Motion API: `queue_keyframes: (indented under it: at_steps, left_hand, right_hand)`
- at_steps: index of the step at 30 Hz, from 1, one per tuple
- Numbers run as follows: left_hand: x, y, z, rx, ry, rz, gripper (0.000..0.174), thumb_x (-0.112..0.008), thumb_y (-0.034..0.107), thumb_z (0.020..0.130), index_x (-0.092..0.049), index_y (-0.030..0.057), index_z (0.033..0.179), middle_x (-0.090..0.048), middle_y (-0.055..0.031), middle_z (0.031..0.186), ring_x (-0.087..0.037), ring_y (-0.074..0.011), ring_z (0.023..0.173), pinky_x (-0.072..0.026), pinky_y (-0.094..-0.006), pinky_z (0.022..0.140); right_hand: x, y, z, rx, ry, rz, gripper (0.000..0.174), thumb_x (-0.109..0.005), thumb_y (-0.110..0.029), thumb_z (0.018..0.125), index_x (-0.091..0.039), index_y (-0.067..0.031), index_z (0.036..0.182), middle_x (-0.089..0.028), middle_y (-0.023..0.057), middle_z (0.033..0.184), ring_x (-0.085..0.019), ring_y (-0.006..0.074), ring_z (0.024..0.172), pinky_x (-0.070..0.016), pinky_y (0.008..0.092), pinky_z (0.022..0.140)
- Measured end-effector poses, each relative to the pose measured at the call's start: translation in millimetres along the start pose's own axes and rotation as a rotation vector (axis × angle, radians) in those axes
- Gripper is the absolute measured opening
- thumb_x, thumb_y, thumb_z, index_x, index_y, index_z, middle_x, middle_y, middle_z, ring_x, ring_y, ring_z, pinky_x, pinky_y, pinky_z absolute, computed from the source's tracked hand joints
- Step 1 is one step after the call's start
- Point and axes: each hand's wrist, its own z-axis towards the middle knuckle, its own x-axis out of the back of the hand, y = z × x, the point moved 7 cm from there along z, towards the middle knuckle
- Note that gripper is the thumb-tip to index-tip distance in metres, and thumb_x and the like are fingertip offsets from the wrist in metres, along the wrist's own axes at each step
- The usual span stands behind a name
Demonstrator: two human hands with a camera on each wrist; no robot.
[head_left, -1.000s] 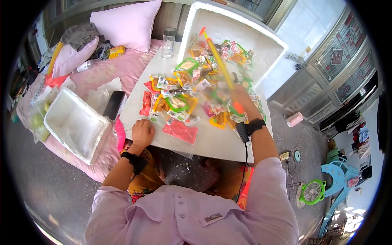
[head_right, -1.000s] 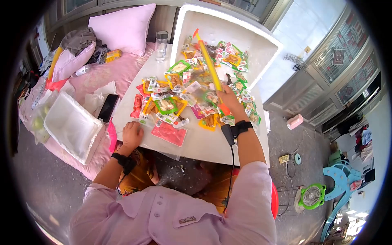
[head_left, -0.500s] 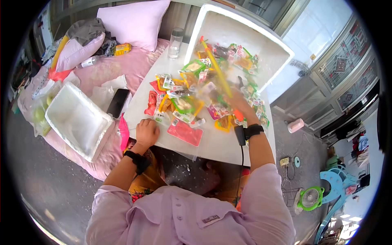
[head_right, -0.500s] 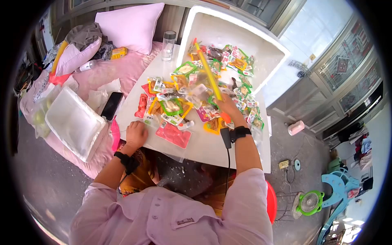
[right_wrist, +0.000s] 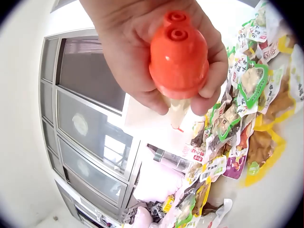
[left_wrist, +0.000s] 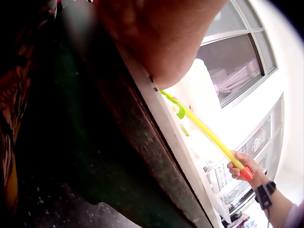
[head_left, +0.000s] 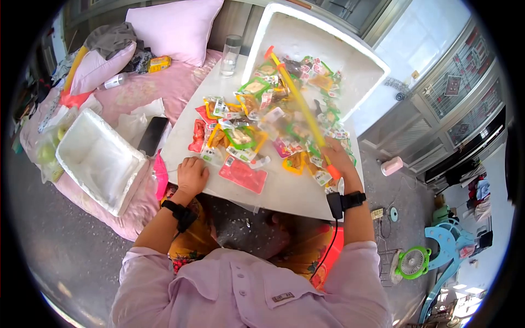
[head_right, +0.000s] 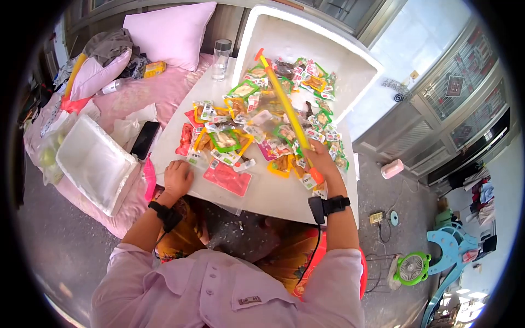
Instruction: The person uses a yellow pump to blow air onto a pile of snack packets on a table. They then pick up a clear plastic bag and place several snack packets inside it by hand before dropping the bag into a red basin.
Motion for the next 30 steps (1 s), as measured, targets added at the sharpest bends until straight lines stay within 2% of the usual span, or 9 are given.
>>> queue_keyframes:
  at_steps: [3,7,9,10,14,18,22,27,30]
  left_hand:
    - [-1,-1,1,0.018,-0.024,-0.001,0.020,-0.056,0.017,0.064,-0.054,0.0077,0.082,-0.053,-0.0079,0.089,-0.048,-0.0266,0.087,-0.0385,-0.0389,0.073]
    - [1,-1,2,0.025,-0.053,0.006,0.021,-0.056,0.017,0.065,-0.054,0.0073,0.083,-0.053,-0.0081,0.090,-0.048,-0.0265,0.088,-0.0384,-0.0387,0.074]
    - [2,0,2,0.019,-0.046,0.003,0.021,-0.055,0.017,0.065,-0.054,0.0072,0.083,-0.053,-0.0080,0.090,-0.048,-0.0264,0.088,-0.0385,-0.0385,0.074]
    - [1,-1,1,0.019,-0.042,0.008,0.020,-0.055,0.018,0.065,-0.054,0.0074,0.082,-0.053,-0.0077,0.090,-0.048,-0.0262,0.088,-0.0382,-0.0389,0.073]
    - [-1,-1,0,0.020,-0.035,0.015,0.017,-0.054,0.020,0.067,-0.053,0.0080,0.080,-0.053,-0.0071,0.089,-0.047,-0.0256,0.088,-0.0377,-0.0395,0.073]
    - [1,2,0,0.019,-0.031,0.028,0.017,-0.054,0.020,0.068,-0.053,0.0083,0.080,-0.053,-0.0068,0.089,-0.047,-0.0253,0.088,-0.0376,-0.0393,0.073]
    - [0,2,0,0.015,-0.025,0.031,0.017,-0.054,0.021,0.067,-0.053,0.0084,0.080,-0.053,-0.0066,0.089,-0.047,-0.0253,0.088,-0.0374,-0.0393,0.073]
    - [0,4,0,0.000,-0.026,0.035,0.017,-0.055,0.020,0.067,-0.053,0.0083,0.080,-0.053,-0.0065,0.089,-0.047,-0.0257,0.087,-0.0371,-0.0397,0.073]
    - [0,5,0,-0.009,-0.025,0.040,0.017,-0.054,0.020,0.067,-0.053,0.0082,0.080,-0.052,-0.0068,0.089,-0.047,-0.0258,0.088,-0.0370,-0.0397,0.073]
  right_hand:
    - [-19,-21,59,0.152,-0.013,-0.270,0.043,-0.053,-0.018,0.074,-0.043,-0.0047,0.114,-0.054,0.0097,0.078,-0.055,0.0188,0.071,-0.0455,0.0311,0.056]
    - [-25,-4,141,0.352,-0.009,-0.671,0.041,-0.050,-0.024,0.075,-0.045,-0.0053,0.111,-0.055,0.0184,0.095,-0.054,0.0284,0.086,-0.0400,0.0351,0.076]
    - [-24,-6,136,0.382,-0.060,-0.687,0.041,-0.050,-0.023,0.075,-0.045,-0.0037,0.110,-0.055,0.0182,0.095,-0.054,0.0272,0.086,-0.0411,0.0344,0.074]
    - [-13,5,130,0.247,-0.080,-0.664,0.042,-0.050,-0.023,0.076,-0.044,-0.0021,0.111,-0.055,0.0177,0.095,-0.055,0.0261,0.084,-0.0419,0.0338,0.072]
    - [6,-18,15,0.045,-0.008,-0.569,0.044,-0.050,-0.021,0.077,-0.040,0.0015,0.114,-0.055,0.0134,0.088,-0.054,0.0214,0.078,-0.0432,0.0314,0.065]
    - [27,34,-52,-0.117,-0.093,-0.119,0.047,-0.049,-0.013,0.079,-0.032,-0.0026,0.121,-0.051,0.0074,0.074,-0.051,0.0145,0.054,-0.0429,0.0276,0.048]
    - [26,48,-130,-0.185,-0.086,-0.103,0.052,-0.049,-0.010,0.079,-0.026,-0.0059,0.125,-0.051,0.0066,0.066,-0.048,0.0138,0.045,-0.0411,0.0256,0.042]
    - [49,66,-203,-0.161,-0.079,0.146,0.046,-0.047,-0.006,0.080,-0.033,-0.0104,0.123,-0.053,0.0078,0.066,-0.049,0.0142,0.044,-0.0406,0.0245,0.041]
    - [54,53,-192,0.031,-0.083,0.212,0.044,-0.047,-0.004,0.080,-0.036,-0.0110,0.121,-0.053,0.0075,0.066,-0.049,0.0136,0.044,-0.0408,0.0244,0.041]
